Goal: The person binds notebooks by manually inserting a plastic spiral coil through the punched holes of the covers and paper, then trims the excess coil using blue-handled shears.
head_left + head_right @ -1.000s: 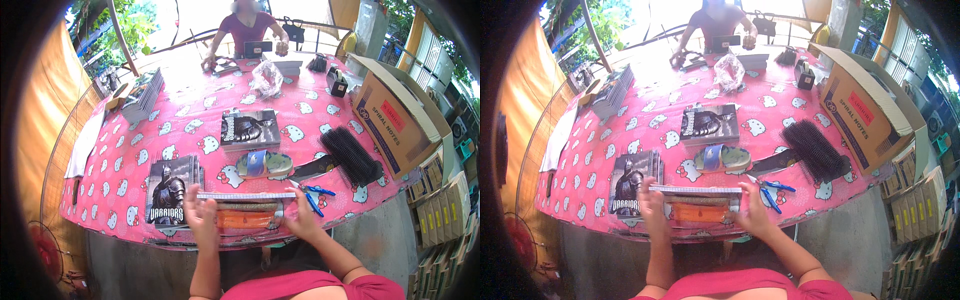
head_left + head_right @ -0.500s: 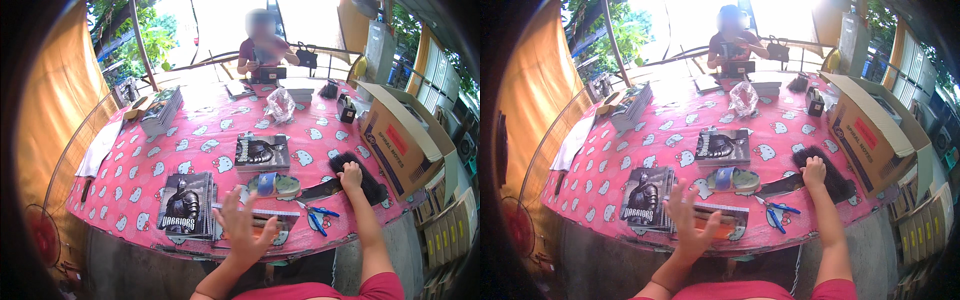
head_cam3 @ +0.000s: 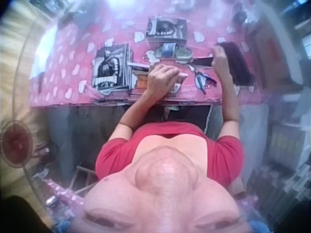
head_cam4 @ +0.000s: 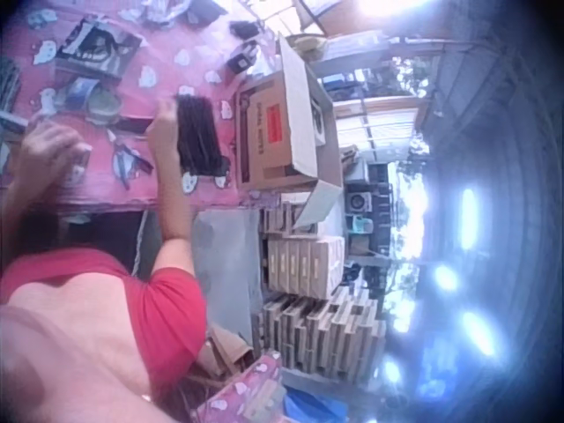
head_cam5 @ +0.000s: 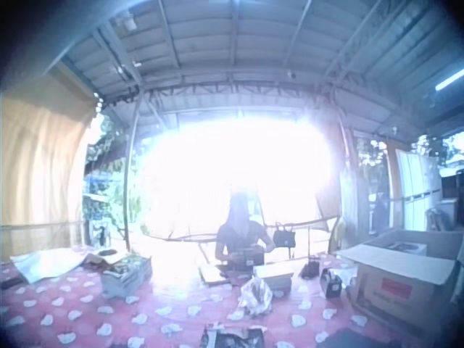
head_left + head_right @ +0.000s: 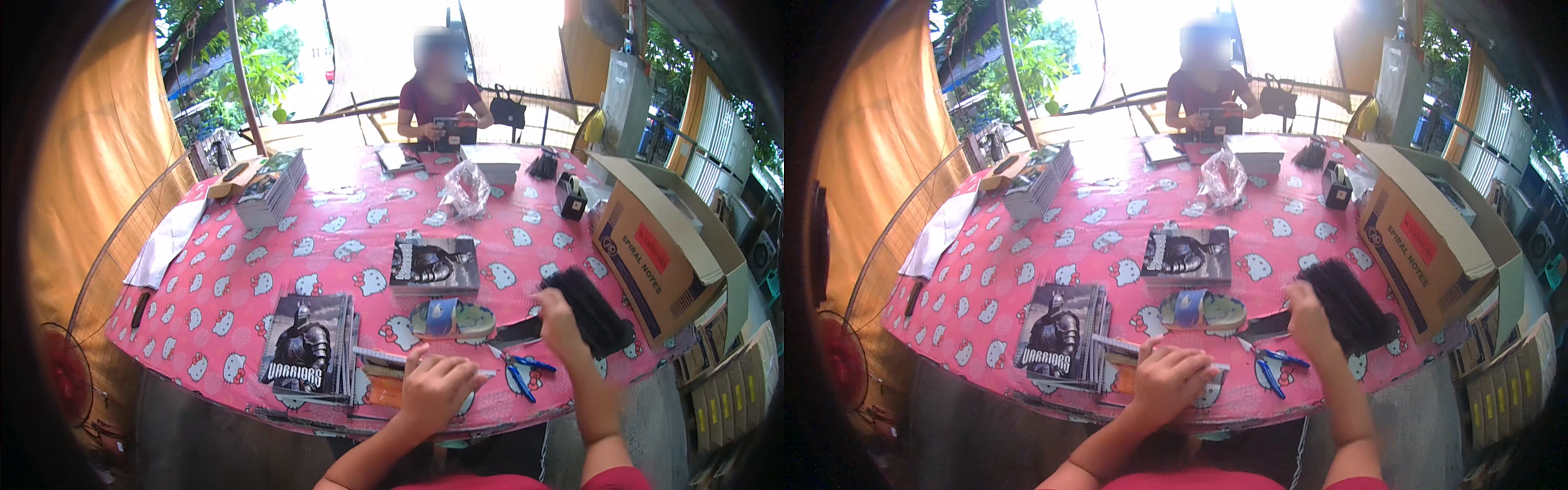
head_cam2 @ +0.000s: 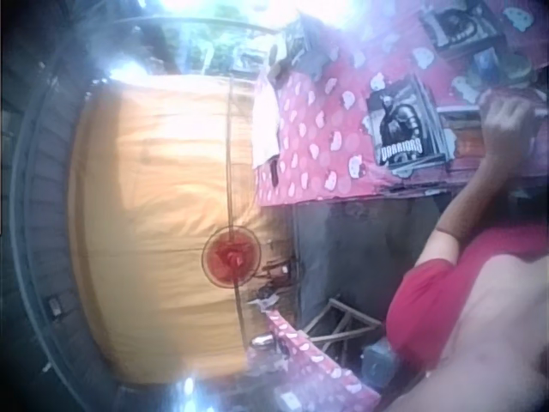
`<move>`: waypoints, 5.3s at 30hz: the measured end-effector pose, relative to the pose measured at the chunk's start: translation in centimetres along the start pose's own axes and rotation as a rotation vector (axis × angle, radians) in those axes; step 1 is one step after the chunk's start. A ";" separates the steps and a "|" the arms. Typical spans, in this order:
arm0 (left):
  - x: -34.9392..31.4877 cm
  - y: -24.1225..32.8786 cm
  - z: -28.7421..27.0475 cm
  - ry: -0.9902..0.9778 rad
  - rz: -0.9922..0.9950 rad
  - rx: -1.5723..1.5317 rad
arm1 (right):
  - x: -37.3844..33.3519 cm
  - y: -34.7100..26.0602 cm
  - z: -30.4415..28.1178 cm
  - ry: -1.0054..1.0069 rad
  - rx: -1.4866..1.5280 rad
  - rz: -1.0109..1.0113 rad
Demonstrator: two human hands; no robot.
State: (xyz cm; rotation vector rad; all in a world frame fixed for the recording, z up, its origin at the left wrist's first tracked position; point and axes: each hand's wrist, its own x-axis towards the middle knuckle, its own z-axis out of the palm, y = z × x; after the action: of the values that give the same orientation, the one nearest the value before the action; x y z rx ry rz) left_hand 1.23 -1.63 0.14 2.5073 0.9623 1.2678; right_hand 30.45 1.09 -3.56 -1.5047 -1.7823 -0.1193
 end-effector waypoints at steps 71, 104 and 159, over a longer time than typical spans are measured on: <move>-1.5 -0.6 -0.3 0.048 -0.087 0.036 | 2.5 -4.4 8.5 -0.669 -0.248 -0.258; -0.9 -4.5 -4.4 0.007 -0.265 0.057 | 1.9 -9.1 5.2 -0.061 0.609 0.172; -4.6 -0.9 -5.4 0.088 -0.081 -0.234 | -8.7 -12.4 -2.5 -0.372 0.369 0.470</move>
State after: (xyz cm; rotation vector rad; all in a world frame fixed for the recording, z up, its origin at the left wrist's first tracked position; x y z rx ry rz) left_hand -5.32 -4.53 0.10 2.2310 0.8686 1.3880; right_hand 20.79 -10.83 -2.15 -1.6912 -1.5549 0.7245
